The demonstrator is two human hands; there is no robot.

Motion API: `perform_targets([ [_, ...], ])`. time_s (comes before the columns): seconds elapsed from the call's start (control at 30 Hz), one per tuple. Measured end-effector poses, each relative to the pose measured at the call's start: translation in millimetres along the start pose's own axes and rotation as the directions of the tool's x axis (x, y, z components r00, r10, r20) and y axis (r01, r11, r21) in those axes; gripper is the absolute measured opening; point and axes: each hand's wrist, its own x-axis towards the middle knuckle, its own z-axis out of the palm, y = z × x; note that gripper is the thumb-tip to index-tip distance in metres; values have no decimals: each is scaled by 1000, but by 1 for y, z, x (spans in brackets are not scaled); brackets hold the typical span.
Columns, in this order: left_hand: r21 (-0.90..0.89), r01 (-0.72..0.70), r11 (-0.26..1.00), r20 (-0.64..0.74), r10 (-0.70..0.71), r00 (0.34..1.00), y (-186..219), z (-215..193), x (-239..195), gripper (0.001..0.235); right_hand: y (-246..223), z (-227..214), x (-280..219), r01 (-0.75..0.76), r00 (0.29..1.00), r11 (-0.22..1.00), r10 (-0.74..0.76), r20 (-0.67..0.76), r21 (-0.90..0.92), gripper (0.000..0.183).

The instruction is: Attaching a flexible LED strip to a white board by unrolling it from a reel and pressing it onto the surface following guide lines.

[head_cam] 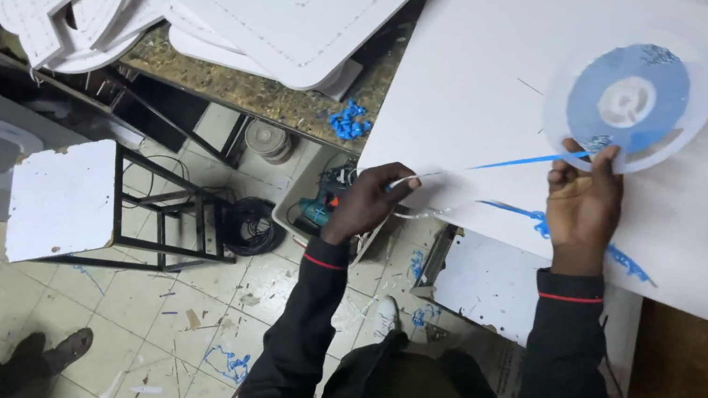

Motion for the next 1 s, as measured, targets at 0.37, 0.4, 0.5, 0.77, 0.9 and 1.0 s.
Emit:
perform_targets([
  [0.37,122,117,986,125,-132,983,-24,-69,-30,19,-22,-107,27,11,970,1000,-12,-243,-4,23],
  [0.4,121,149,981,198,-171,965,-26,-68,-32,20,-20,-129,38,-10,966,999,18,-258,30,19],
  [0.5,93,109,990,153,-122,981,-9,-50,-39,19,-26,-162,56,-78,958,997,81,-274,21,20],
  [0.77,-212,109,971,-66,-126,990,-13,17,-20,22,-52,-217,97,-74,977,984,104,-185,164,11],
  [0.9,-302,67,951,-145,-115,983,-26,48,-9,21,-12,-244,80,-169,982,965,183,-50,201,12],
  [1.0,-370,71,926,-174,-144,974,-26,72,-8,23,6,-196,24,-302,935,913,339,101,-276,36],
])
